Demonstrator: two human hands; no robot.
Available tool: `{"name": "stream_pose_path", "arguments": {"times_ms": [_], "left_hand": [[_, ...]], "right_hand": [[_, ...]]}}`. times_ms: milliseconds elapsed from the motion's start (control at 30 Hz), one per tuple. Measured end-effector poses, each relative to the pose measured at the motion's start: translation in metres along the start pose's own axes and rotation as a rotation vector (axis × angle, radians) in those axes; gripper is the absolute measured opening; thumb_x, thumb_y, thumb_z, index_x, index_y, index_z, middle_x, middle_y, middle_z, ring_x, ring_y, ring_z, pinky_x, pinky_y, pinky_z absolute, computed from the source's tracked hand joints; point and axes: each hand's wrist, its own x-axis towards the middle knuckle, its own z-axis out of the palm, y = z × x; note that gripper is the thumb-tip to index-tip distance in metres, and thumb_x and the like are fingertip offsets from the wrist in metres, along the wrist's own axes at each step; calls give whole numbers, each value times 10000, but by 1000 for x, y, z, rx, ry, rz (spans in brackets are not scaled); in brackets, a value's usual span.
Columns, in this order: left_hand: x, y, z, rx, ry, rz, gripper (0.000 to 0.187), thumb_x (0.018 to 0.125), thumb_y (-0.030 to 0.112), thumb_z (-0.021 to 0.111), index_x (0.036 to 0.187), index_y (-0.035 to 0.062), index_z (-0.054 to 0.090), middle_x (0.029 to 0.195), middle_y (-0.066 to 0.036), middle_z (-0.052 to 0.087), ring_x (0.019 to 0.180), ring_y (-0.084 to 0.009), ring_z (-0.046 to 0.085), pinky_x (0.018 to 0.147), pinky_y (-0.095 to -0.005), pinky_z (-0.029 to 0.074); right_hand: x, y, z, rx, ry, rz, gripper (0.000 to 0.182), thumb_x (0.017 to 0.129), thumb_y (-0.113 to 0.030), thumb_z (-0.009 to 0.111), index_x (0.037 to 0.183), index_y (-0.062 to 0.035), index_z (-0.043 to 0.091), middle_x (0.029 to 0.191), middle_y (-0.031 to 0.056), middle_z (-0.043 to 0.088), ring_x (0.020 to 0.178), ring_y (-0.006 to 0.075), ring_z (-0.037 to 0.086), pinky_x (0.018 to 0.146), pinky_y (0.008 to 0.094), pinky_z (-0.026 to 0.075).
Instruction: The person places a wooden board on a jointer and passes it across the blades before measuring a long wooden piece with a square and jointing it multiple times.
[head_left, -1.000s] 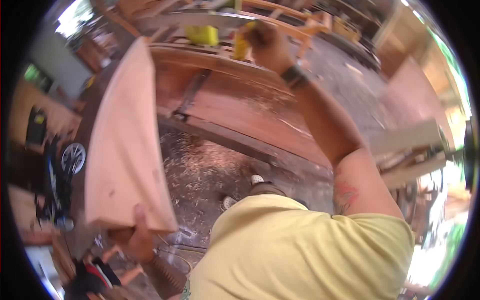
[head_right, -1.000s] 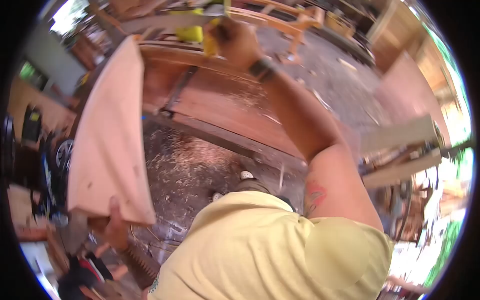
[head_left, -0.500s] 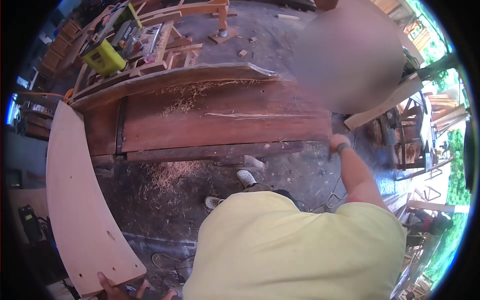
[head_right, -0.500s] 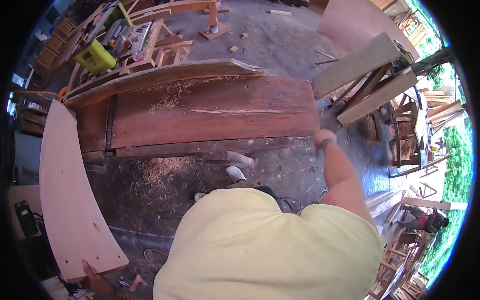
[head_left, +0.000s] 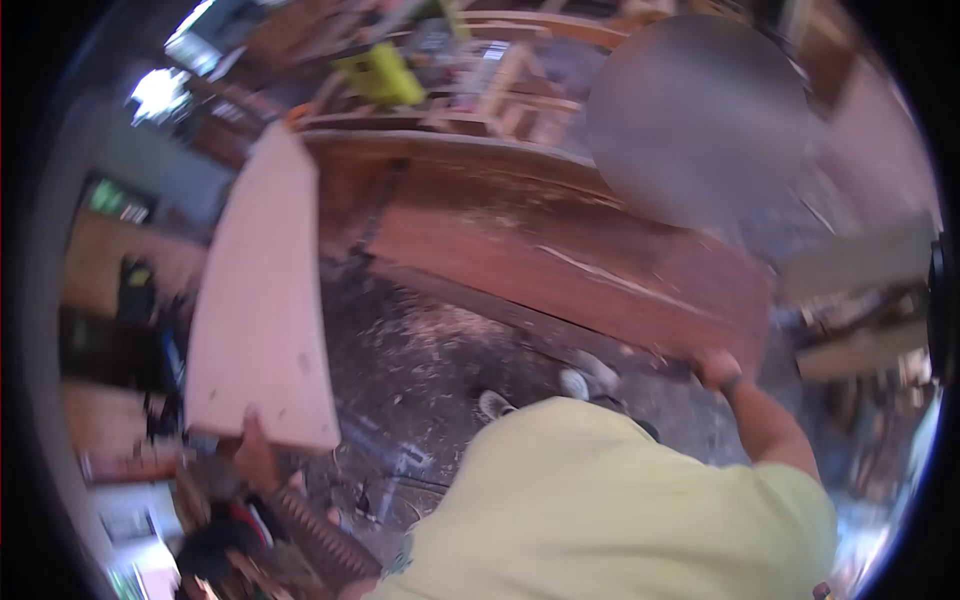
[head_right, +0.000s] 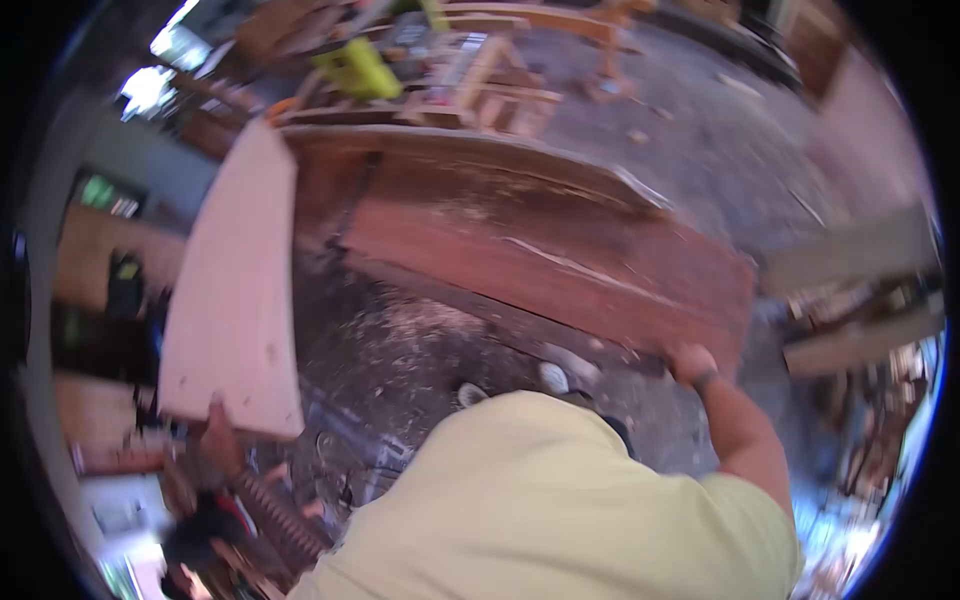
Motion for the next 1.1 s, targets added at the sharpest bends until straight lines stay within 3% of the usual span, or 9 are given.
{"name": "stream_pose_path", "arguments": {"times_ms": [33,100,367,567,867,933,1000,1033,1100], "left_hand": [[-6,52,-5,-586,212,-205,455,1057,433,744,1279,42,813,1151,-210,828,1061,-266,792,922,-441,587],[-8,76,-21,-621,69,-387,485,946,278,874,1212,-110,756,1166,-164,815,1068,-268,758,962,-405,576],[-18,104,-24,-890,188,-165,366,912,168,879,1129,-103,765,1125,-156,820,1024,-242,768,940,-393,583],[-35,70,-3,-1056,178,-300,392,902,138,887,1184,-97,750,1133,-124,813,1035,-211,756,947,-377,577],[-63,31,46,-1545,290,-641,469,897,16,829,1332,-78,682,1287,-144,757,1143,-277,745,1012,-399,585],[-71,34,52,-1674,287,-709,519,908,15,804,1397,-43,639,1323,-133,728,1161,-301,744,1016,-416,602],[-80,30,61,-1822,252,-848,513,929,48,796,1416,10,640,1324,-107,730,1187,-285,738,1033,-424,597],[-86,28,66,-1897,235,-918,510,940,65,792,1426,36,640,1325,-94,731,1200,-278,734,1041,-428,595],[-95,24,74,-1999,252,-1036,487,937,70,795,1401,47,649,1283,-81,742,1151,-269,750,984,-428,623]], "right_hand": [[6,-7,-11,-79,-72,-23,334,1016,-311,643,1314,-182,722,1167,174,783,1061,387,770,897,536,618],[18,-30,-29,-67,-104,-28,355,1000,-298,656,1322,-177,739,1184,161,788,1066,377,775,914,520,624],[66,-93,-75,-179,-367,40,374,979,-267,682,1312,-132,785,1260,207,804,1193,393,767,994,496,621],[86,-109,-72,-200,-356,71,319,999,-245,672,1218,-73,827,1290,194,800,1216,384,763,1014,480,620],[121,-211,-104,-321,-393,-146,588,915,-560,806,1256,-81,816,1204,187,820,1127,374,784,960,482,615],[145,-294,-121,53,-444,-286,697,927,-716,767,1262,-106,804,1194,220,800,1116,394,765,944,488,591],[139,-397,-147,456,-416,-364,876,976,-720,748,1512,-35,644,1373,229,742,1205,354,743,1049,468,609],[148,-440,-151,831,-763,-350,870,1029,-676,712,1601,-40,555,1412,173,718,1190,319,747,1082,467,610],[163,-509,-146,1197,-932,-334,809,1072,-667,650,1584,-46,561,1392,153,718,1176,311,752,1050,499,623]]}}
